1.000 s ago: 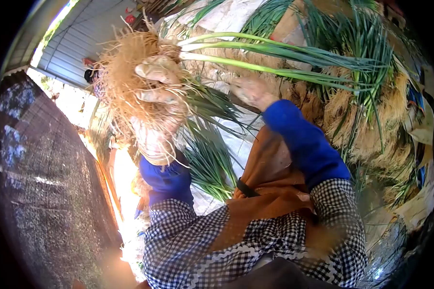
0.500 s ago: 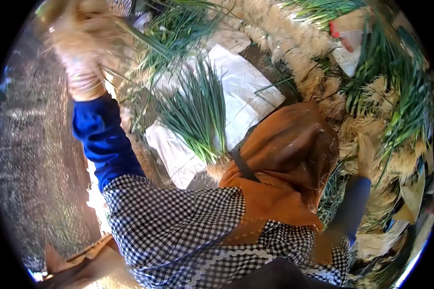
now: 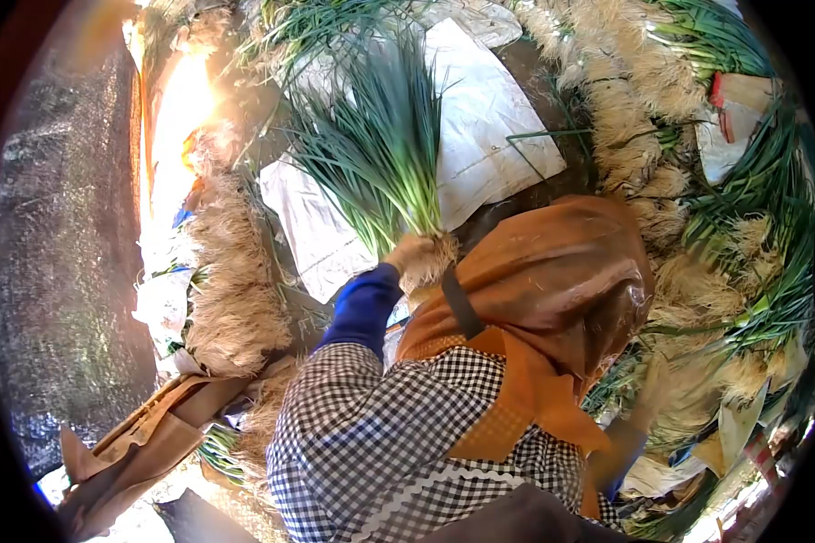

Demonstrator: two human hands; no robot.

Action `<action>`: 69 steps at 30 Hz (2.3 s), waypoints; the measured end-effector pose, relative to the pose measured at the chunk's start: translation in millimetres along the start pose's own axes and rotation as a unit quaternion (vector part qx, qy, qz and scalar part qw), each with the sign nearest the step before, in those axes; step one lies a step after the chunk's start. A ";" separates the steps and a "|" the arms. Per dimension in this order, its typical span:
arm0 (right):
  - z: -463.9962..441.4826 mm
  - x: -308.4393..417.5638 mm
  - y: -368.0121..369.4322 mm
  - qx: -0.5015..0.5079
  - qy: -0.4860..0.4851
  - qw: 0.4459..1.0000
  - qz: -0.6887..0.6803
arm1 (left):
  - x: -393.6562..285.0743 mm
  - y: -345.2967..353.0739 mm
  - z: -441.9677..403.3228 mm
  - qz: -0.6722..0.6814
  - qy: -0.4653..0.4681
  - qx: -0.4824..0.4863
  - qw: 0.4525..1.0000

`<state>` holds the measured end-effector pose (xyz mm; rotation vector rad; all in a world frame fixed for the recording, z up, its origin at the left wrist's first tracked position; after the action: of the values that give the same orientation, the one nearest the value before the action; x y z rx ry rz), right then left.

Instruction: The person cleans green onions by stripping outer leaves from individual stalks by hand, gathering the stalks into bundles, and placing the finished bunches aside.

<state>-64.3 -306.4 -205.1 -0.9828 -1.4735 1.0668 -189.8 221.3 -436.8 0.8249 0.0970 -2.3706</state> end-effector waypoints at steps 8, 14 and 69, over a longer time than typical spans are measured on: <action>26.0 10.9 -9.3 0.042 0.098 0.989 -0.103 | 91.2 0.6 -52.9 -0.027 -0.069 -0.095 0.993; 43.0 27.0 -56.7 -0.074 -0.252 0.944 0.200 | 61.0 -1.4 -10.2 -0.495 0.289 -0.019 0.819; 37.5 15.3 -41.4 0.038 -0.139 0.980 0.137 | -4.0 427.3 195.6 -0.193 0.022 0.522 0.831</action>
<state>-105.5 -307.8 -164.5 -1.0345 -1.5350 1.4995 -45.2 -171.4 -223.0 1.4361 -1.2277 -2.7074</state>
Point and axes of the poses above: each hand's wrist, its own z-axis away from the middle knuckle, its own y-axis out of the palm, x = y × z, the point moved 2 cm from there along -z, towards the middle knuckle, and after that the axes turned 8 degrees about -x, right-handed, at the moved point
